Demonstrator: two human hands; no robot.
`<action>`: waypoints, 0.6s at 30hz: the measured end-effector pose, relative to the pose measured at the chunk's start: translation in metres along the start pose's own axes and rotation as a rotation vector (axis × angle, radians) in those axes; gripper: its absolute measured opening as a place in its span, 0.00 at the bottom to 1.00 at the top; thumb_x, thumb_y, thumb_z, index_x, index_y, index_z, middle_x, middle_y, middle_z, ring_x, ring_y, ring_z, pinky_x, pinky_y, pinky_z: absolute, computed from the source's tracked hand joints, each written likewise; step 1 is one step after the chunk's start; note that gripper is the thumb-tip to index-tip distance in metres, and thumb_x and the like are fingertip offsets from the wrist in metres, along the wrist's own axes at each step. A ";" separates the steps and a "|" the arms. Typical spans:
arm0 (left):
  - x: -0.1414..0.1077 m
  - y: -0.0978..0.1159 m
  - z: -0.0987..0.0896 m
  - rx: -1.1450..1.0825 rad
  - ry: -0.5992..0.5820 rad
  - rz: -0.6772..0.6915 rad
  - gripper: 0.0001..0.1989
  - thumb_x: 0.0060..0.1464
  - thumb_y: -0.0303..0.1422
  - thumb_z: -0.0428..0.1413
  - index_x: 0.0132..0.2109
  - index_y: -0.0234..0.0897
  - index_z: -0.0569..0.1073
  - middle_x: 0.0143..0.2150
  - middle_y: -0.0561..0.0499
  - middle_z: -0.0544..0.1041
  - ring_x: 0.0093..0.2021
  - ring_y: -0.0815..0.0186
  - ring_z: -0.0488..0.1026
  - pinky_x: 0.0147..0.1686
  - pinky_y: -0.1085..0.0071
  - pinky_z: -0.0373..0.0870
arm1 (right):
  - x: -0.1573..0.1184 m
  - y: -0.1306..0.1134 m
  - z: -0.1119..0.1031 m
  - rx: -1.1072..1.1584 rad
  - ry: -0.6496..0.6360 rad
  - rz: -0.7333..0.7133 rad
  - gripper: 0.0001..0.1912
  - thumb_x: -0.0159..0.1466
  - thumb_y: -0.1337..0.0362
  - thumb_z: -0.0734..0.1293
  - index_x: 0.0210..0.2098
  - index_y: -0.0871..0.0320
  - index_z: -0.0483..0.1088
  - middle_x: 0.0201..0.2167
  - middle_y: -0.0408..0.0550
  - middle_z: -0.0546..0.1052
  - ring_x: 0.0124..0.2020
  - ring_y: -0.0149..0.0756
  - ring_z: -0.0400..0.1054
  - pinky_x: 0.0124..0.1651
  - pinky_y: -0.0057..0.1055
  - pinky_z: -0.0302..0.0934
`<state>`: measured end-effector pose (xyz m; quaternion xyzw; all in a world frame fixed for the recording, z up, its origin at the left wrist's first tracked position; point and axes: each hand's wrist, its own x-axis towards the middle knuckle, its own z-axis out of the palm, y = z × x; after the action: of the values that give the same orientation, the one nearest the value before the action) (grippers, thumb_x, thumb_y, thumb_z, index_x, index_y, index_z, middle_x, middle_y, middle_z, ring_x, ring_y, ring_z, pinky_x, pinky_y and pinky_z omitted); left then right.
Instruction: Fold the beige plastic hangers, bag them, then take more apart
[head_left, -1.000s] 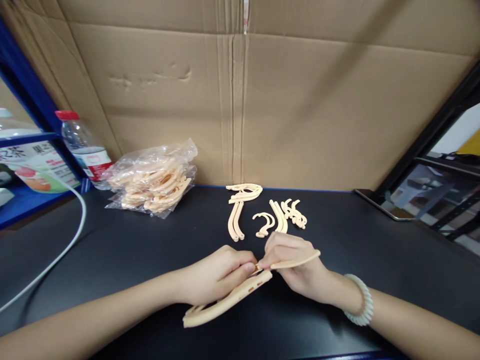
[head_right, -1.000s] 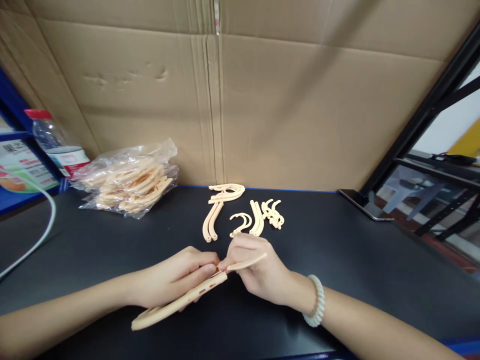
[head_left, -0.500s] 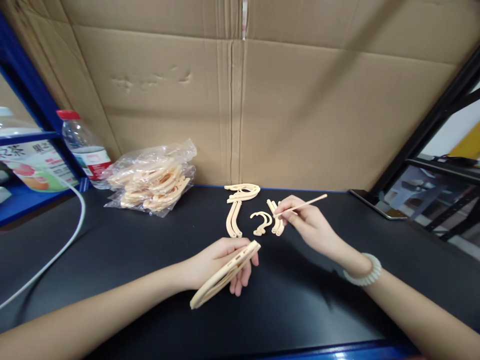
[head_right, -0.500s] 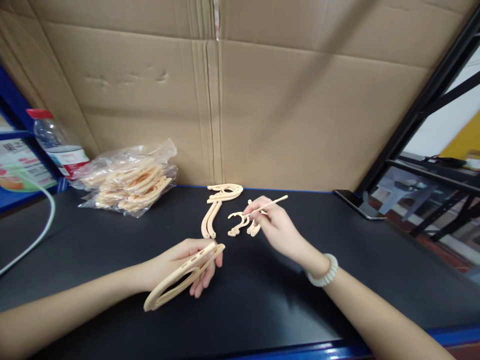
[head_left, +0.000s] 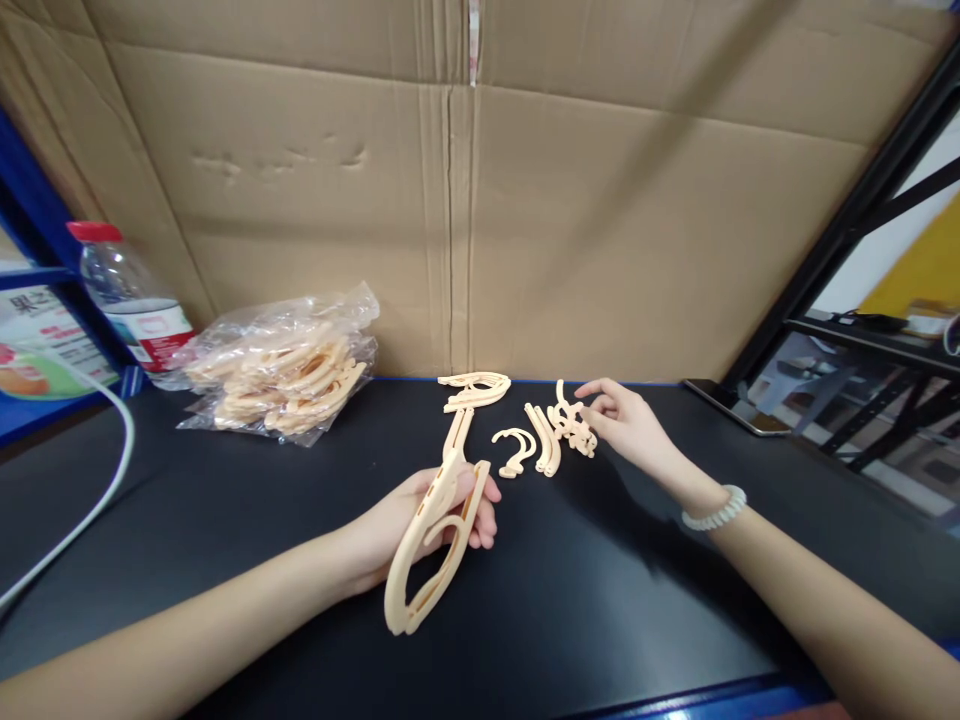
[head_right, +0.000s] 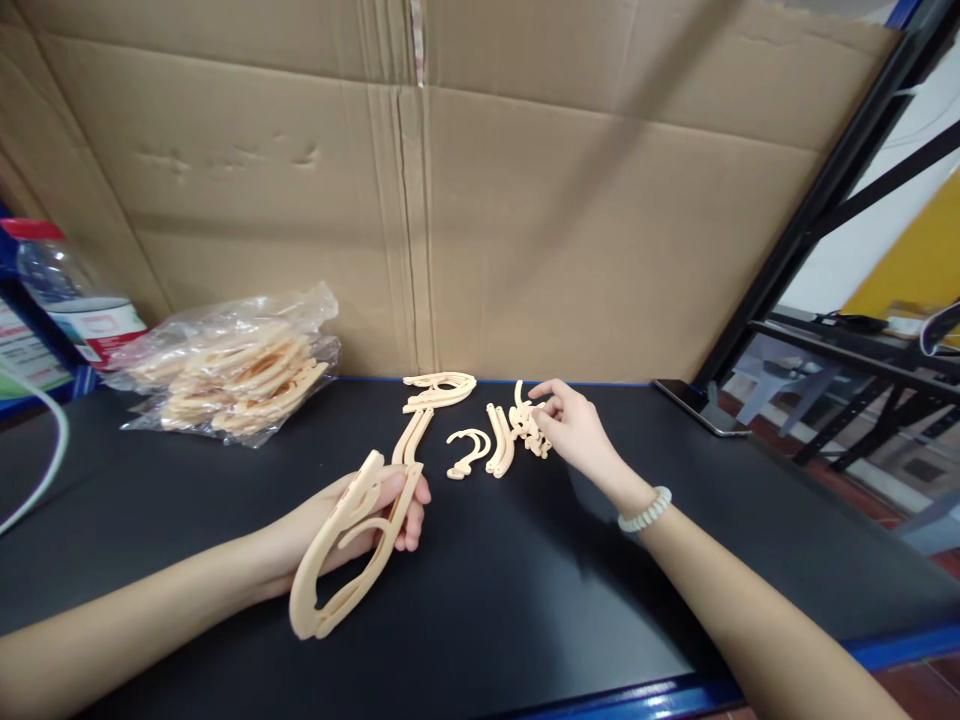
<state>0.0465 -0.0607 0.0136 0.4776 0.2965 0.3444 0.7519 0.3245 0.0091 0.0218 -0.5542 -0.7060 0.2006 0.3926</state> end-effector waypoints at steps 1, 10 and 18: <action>0.000 0.000 0.000 -0.002 -0.001 0.001 0.19 0.54 0.44 0.61 0.37 0.29 0.75 0.27 0.46 0.78 0.29 0.66 0.75 0.34 0.73 0.72 | 0.002 0.002 -0.001 -0.063 0.016 0.017 0.10 0.59 0.64 0.62 0.40 0.58 0.67 0.21 0.39 0.70 0.23 0.31 0.66 0.29 0.28 0.60; 0.001 0.000 -0.001 0.013 -0.010 0.008 0.18 0.55 0.44 0.61 0.37 0.29 0.76 0.28 0.46 0.78 0.30 0.66 0.75 0.35 0.72 0.73 | 0.005 0.011 -0.006 -0.357 -0.081 0.121 0.07 0.55 0.68 0.64 0.34 0.57 0.70 0.20 0.42 0.73 0.22 0.33 0.65 0.25 0.27 0.51; 0.000 0.000 0.000 0.038 -0.006 0.018 0.17 0.56 0.43 0.60 0.38 0.30 0.76 0.29 0.46 0.77 0.31 0.65 0.74 0.35 0.72 0.72 | 0.003 0.009 -0.021 -0.406 -0.263 -0.103 0.17 0.61 0.58 0.66 0.49 0.55 0.69 0.36 0.47 0.73 0.32 0.36 0.68 0.36 0.31 0.61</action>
<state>0.0462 -0.0605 0.0139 0.4953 0.2967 0.3440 0.7405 0.3458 0.0114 0.0290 -0.5542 -0.8042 0.1044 0.1877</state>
